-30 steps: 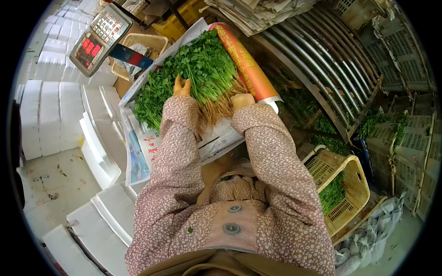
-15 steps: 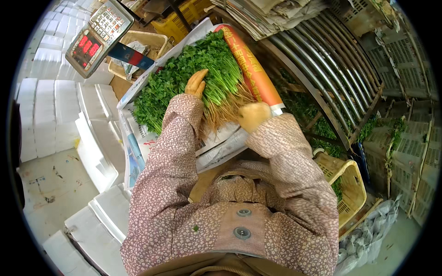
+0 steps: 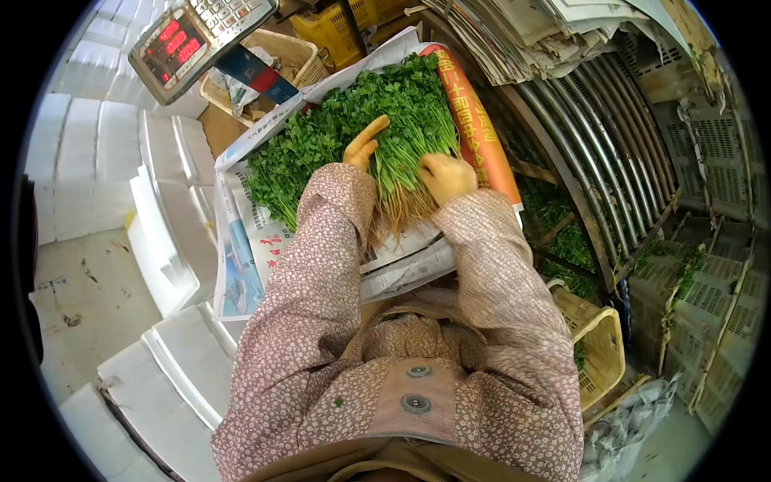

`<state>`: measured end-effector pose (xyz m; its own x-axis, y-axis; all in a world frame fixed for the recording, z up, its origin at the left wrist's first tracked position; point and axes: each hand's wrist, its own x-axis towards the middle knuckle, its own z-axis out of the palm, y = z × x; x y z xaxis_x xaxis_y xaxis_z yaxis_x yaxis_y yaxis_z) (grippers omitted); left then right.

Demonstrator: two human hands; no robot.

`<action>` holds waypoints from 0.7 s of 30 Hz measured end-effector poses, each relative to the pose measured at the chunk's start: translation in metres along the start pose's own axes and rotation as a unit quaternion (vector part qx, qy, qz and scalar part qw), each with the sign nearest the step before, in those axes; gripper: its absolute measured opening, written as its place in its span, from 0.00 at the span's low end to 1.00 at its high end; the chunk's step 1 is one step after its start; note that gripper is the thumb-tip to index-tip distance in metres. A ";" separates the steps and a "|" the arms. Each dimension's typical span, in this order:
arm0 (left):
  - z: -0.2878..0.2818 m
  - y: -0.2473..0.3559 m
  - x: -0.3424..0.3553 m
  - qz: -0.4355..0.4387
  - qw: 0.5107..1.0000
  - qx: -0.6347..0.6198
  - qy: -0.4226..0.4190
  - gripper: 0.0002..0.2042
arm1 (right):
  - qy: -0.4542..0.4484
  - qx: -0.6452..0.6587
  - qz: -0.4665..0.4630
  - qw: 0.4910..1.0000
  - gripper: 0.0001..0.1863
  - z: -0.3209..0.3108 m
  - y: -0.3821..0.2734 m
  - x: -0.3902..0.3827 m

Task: The person sorts and bundles fresh green leafy vegetables by hand. They gather bunches from a metal rack, align the roots, and place the prepared bundles into a white plastic crate. The person also uses newspaper to wrap the vegetables during the process.

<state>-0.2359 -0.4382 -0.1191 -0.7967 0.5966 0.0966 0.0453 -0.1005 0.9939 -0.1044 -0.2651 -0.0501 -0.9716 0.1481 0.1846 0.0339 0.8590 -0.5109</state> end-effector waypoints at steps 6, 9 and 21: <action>0.002 -0.004 -0.001 0.009 0.996 0.093 0.007 0.25 | 0.000 0.745 0.100 0.660 0.19 -0.158 0.040 -0.064; 0.003 0.002 -0.001 -0.029 0.983 0.180 0.002 0.26 | 0.210 0.883 -0.045 0.417 0.22 -0.193 0.044 -0.064; 0.029 0.106 -0.029 -0.380 0.833 0.402 -0.010 0.34 | -0.009 0.086 0.113 0.990 0.18 0.008 -0.003 -0.029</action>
<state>-0.1899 -0.4430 -0.0147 -0.7700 0.2574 -0.5839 -0.0728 0.8736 0.4811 -0.0782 -0.2756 -0.0607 -0.9478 0.3169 0.0357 0.2115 0.7085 -0.6733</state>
